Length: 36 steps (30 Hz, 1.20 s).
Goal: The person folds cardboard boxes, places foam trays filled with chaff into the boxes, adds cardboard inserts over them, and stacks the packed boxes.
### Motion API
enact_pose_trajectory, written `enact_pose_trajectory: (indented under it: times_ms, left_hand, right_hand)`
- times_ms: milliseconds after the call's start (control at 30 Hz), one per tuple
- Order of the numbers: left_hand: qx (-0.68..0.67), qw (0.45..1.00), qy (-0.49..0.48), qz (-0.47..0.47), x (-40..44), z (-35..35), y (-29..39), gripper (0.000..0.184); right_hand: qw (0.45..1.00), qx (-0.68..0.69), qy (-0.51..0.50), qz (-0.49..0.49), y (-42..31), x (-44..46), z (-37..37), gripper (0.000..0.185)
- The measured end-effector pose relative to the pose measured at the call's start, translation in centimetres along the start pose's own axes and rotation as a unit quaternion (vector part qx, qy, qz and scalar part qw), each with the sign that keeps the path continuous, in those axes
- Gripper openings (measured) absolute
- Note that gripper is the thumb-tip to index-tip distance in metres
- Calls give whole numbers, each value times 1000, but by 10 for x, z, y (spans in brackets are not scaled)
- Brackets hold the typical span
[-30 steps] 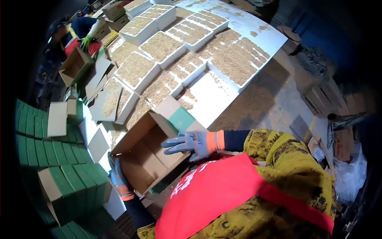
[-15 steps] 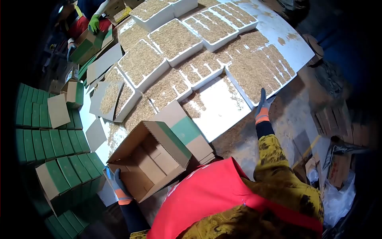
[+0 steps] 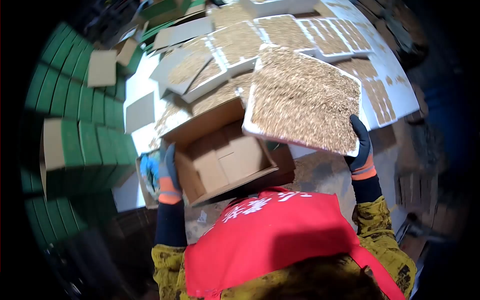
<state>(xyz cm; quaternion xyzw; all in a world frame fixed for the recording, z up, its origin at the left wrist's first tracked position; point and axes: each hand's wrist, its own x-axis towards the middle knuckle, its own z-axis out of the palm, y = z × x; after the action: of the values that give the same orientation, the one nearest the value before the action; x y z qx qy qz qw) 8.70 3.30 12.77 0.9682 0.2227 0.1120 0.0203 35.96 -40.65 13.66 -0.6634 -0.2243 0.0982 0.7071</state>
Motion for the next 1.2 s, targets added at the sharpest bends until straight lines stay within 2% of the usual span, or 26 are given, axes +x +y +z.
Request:
enact_pose_trajectory:
  times_ms: [33, 67, 100, 133, 233, 267, 300, 400, 433, 500, 533, 567, 600, 633, 667, 700, 733, 767, 800, 867, 900, 933, 1000, 1067, 1133, 1200]
  left_hand:
    - [-349, 924, 14, -154, 3, 15, -5, 32]
    - [-648, 709, 37, -276, 3, 30, -7, 35]
    - [-659, 705, 33, -262, 2, 19, 5, 40]
    - [-668, 700, 31, -248, -1, 8, 10, 46]
    - [-743, 637, 40, -200, -14, 64, -25, 50]
    - [-789, 567, 49, -231, -12, 51, -17, 49]
    - [-754, 631, 28, -180, -16, 57, -19, 48]
    - [-605, 794, -62, -18, -26, 82, -28, 45]
    - [-758, 644, 22, -96, -22, 79, -17, 42]
    - [-738, 627, 63, -242, -22, 48, -9, 40]
    - [-575, 756, 14, -312, -25, 20, -15, 39]
    - [-822, 474, 108, -298, -23, 36, -28, 40]
    - [-688, 655, 160, -267, -33, 28, -43, 34]
    - [-499, 795, 219, -267, -42, 19, -59, 29]
    - [-510, 757, 254, -319, -55, 46, -87, 27]
    - [-435, 808, 253, -307, -76, 59, -114, 25]
    - [-424, 815, 204, -337, -91, 55, -128, 25]
    - [-312, 880, 128, -333, -105, 47, -140, 25]
    - [-271, 903, 49, -331, -114, 42, -149, 27]
    - [-186, 937, 9, -297, -117, 36, -144, 36]
    - [-157, 949, 11, -274, -117, 40, -141, 37]
    - [-128, 959, 18, -250, -117, 49, -138, 38]
    - [-13, 978, 42, -206, -115, 78, -146, 40]
    - [-32, 955, -73, -284, -106, 71, -145, 47]
    - [-5, 964, -61, -257, -112, 78, -151, 41]
    - [21, 971, -38, -237, -116, 69, -149, 35]
  right_hand:
    - [994, -86, -45, -58, -24, 1, 23, 44]
    - [970, -199, -88, -105, -33, 1, 36, 40]
    - [987, -96, -115, -62, -60, 6, 63, 40]
    - [989, -67, -131, -32, -76, 9, 86, 43]
    - [983, -41, -160, 79, -112, 14, 144, 54]
    - [979, -44, -163, 114, -118, 12, 164, 64]
    - [973, 22, -160, 165, -122, 12, 180, 66]
    - [965, -65, -215, 135, -111, 12, 205, 67]
    - [962, -81, -230, 124, -100, 14, 210, 67]
    - [954, -64, -224, 188, -100, 17, 218, 72]
    - [946, -87, -236, 204, -105, 20, 228, 73]
    - [937, -102, -258, 214, -104, 26, 230, 74]
    - [927, -117, -275, 225, -100, 32, 230, 75]
    - [911, -129, -322, 223, -94, 38, 229, 73]
    - [851, -313, -359, 223, -86, 48, 220, 64]
    - [798, -419, -395, 179, -91, 50, 227, 57]
    - [731, -517, -426, 133, -93, 54, 233, 52]
    - [640, -635, -430, 44, -56, 59, 217, 53]
    - [606, -663, -440, 23, -55, 58, 228, 48]
    - [475, -723, -496, -74, -38, 53, 239, 40]
    - [500, -697, -497, -131, -29, 45, 239, 32]
    - [507, -652, -541, -155, -33, 51, 242, 34]
    - [618, -553, -554, -77, -60, 80, 268, 38]
    - [762, -428, -486, 15, -104, 129, 300, 44]
    - [818, -379, -431, -33, -78, 186, 332, 49]
    - [808, -392, -416, -145, -4, 239, 372, 71]
